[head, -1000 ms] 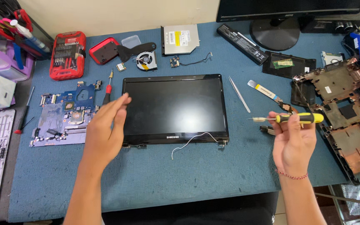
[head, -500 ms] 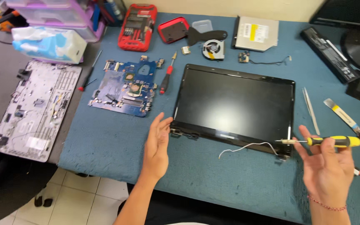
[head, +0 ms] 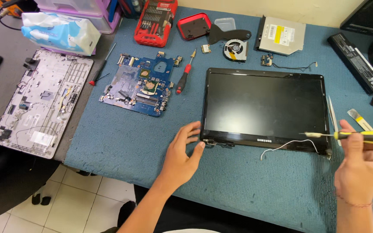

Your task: The person uses tweezers and a screwdriver to remove screws and clips from the edges of a Samsung laptop screen. They carefully pry open the bezel and remove small components from the screen assembly.

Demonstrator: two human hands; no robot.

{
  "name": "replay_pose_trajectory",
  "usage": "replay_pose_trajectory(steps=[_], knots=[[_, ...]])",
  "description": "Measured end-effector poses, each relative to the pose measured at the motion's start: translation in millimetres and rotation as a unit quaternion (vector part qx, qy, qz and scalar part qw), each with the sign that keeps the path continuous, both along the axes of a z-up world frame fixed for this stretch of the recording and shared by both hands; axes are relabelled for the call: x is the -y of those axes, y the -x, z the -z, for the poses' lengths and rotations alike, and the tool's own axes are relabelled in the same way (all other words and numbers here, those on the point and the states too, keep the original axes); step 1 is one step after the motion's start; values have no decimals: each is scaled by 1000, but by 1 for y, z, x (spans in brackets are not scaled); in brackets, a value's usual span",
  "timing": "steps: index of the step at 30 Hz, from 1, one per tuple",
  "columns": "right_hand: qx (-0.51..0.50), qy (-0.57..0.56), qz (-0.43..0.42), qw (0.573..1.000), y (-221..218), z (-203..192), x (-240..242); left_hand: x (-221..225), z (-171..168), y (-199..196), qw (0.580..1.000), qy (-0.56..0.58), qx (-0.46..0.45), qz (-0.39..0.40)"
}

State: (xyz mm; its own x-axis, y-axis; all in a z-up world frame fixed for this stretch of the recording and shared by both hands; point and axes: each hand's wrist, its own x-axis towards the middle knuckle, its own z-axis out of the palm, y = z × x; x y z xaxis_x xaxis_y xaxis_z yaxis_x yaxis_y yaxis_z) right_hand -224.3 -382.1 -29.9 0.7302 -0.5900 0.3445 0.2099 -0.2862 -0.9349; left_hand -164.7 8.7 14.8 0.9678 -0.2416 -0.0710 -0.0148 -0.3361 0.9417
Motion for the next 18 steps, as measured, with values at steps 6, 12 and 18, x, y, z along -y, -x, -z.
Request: replay_pose_trajectory(steps=[6, 12, 18], knots=[[68, 225, -310, 921, 13, -85, -118, 44, -18, 22, 904, -89, 400, 118], [21, 338, -304, 890, -17, -88, -94, 54, -4, -5, 931, -76, 306, 186], [-287, 454, 60, 841, -75, -1, 59, 17, -14, -79, 959, -137, 236, 75]])
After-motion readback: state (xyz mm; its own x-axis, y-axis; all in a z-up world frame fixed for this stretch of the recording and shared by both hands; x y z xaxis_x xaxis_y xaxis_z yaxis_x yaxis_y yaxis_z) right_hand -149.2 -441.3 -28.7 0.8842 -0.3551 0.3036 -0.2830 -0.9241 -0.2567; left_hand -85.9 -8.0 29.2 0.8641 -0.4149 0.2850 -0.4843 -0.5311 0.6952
